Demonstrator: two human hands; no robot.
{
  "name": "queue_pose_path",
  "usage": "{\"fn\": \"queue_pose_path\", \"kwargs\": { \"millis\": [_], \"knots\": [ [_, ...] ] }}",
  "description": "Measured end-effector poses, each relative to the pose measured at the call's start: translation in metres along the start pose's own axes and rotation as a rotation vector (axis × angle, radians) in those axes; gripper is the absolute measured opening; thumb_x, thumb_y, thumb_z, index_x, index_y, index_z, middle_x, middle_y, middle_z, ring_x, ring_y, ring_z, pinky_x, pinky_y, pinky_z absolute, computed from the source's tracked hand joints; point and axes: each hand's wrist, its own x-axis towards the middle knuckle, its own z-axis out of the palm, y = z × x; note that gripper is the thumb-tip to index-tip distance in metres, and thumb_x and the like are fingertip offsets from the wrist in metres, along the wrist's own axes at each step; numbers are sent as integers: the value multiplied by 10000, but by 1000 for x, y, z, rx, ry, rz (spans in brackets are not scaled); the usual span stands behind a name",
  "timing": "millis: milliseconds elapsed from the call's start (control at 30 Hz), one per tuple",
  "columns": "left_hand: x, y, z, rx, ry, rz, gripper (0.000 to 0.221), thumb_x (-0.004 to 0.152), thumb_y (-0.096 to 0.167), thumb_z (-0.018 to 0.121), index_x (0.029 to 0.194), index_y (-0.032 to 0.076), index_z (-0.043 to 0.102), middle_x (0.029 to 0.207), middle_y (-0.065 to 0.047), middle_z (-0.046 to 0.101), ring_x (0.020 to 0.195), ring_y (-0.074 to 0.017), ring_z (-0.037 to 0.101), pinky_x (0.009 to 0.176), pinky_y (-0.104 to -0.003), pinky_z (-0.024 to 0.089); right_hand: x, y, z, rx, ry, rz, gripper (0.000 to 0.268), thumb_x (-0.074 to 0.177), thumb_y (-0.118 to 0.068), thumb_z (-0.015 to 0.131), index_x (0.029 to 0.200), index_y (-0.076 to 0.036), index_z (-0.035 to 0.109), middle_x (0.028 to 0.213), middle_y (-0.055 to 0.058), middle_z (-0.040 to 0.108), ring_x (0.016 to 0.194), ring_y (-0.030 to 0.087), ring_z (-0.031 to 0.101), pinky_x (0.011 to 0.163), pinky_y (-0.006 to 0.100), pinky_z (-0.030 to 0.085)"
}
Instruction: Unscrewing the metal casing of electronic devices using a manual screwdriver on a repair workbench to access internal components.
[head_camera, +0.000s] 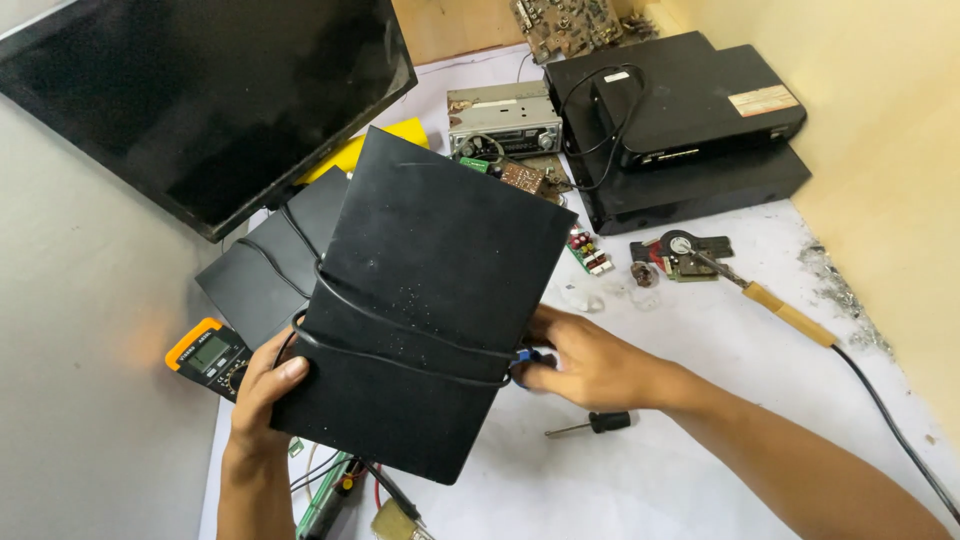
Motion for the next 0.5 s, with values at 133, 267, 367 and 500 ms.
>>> {"fn": "queue_pose_path", "kwargs": {
  "millis": [133, 267, 367, 500],
  "knots": [
    [0, -8, -9, 34, -20, -2, 545, 866, 341, 624, 1226, -67, 638, 1087, -114, 679, 927, -205, 671, 780, -275, 497, -22, 2, 8, 190, -89, 111, 660, 882, -170, 682, 1506, -116, 473, 887, 39, 555, 768, 133, 545, 731, 291, 484],
    [3, 3, 9, 316, -241, -57, 544, 880, 416, 619, 1236, 10, 688, 976, -45, 708, 841, -160, 667, 729, -282, 503, -45, 28, 16, 583, 51, 238, 594, 947, -394, 587, 1387, -25, 434, 900, 95, 436, 384, 113, 387, 389, 252, 391],
    [-3, -9, 26, 482, -215, -240, 586, 844, 401, 668, 1325, 66, 677, 1254, -69, 720, 1122, -177, 664, 929, -330, 499, -66, 55, 23, 650, 234, 507, 466, 949, -424, 600, 1078, 20, 542, 370, 58, 269, 266, 151, 279, 298, 274, 295],
    [2, -22, 67, 641, -166, -512, 701, 844, 554, 602, 1441, 186, 612, 1491, -36, 602, 1406, -172, 519, 1154, -372, 353, -103, 95, 19, 637, 620, 514, 679, 949, -446, 610, 646, 159, 547, 268, 89, 255, 179, 162, 220, 229, 298, 164]
  ]
}}
